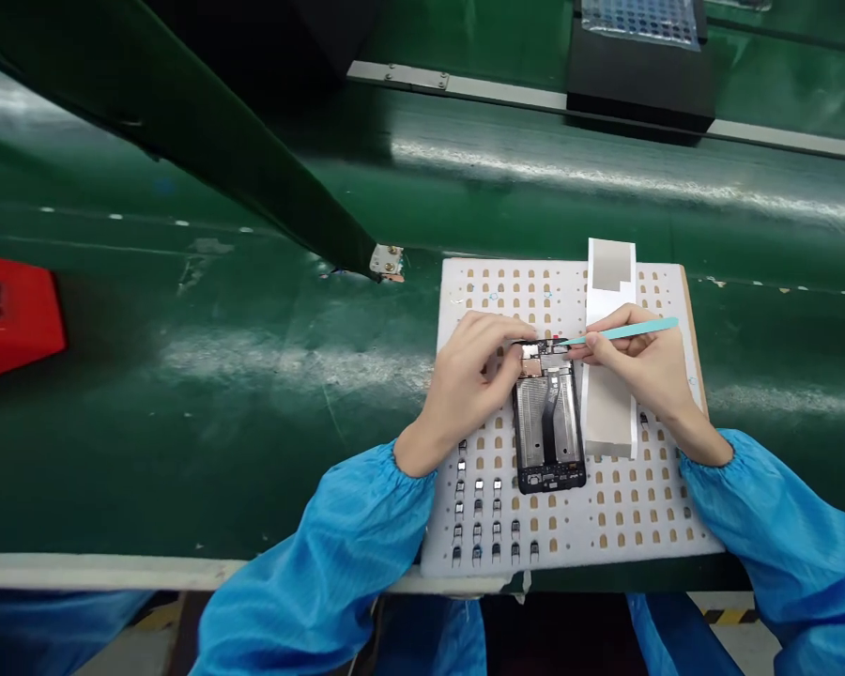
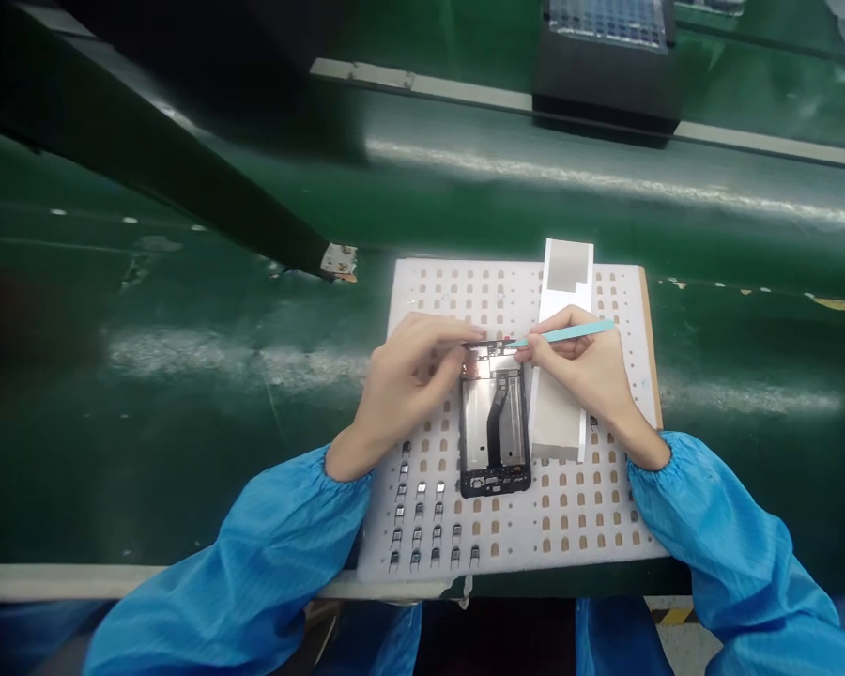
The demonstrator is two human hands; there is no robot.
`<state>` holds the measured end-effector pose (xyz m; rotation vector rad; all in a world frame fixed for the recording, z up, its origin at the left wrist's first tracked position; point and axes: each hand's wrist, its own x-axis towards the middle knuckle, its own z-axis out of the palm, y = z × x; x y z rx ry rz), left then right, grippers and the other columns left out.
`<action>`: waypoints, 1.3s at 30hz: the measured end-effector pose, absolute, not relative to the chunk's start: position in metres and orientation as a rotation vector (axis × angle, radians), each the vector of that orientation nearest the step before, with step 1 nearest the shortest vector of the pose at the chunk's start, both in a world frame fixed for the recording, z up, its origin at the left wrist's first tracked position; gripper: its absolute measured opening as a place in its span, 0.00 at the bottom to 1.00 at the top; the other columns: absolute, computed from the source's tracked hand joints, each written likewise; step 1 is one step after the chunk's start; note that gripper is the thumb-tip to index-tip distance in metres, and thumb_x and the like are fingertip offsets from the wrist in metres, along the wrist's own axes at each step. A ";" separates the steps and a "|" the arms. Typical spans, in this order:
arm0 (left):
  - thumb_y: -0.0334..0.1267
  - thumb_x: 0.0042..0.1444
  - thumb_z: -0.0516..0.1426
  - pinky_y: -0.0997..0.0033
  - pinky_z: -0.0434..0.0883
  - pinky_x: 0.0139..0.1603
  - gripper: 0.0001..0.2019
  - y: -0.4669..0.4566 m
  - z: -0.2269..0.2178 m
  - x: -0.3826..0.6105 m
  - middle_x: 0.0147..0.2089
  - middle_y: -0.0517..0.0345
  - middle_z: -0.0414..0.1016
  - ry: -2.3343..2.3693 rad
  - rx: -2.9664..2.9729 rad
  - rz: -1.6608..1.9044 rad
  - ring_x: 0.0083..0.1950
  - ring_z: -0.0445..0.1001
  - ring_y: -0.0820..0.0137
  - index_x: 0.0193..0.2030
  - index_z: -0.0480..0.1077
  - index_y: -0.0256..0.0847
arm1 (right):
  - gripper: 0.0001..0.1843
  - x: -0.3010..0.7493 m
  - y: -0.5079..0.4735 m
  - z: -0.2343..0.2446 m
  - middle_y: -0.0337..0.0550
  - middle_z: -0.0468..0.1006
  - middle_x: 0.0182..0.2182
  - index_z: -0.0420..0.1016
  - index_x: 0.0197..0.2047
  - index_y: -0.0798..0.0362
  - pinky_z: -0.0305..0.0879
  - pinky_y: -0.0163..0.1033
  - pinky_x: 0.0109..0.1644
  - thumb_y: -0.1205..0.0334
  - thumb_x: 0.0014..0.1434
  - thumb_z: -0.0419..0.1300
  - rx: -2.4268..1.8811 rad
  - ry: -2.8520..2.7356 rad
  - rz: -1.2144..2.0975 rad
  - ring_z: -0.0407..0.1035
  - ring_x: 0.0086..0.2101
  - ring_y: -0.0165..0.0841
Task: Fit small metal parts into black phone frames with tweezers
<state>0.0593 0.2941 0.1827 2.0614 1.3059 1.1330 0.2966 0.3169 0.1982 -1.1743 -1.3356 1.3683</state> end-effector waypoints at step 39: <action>0.23 0.69 0.52 0.55 0.73 0.48 0.13 0.297 0.178 0.058 0.58 0.55 0.85 1.155 2.520 0.880 0.52 0.76 0.58 0.44 0.75 0.42 | 0.21 0.293 0.309 0.194 0.44 0.85 0.34 0.78 0.38 0.48 0.87 0.44 0.37 0.41 0.63 0.77 -1.242 -1.417 1.216 0.85 0.36 0.45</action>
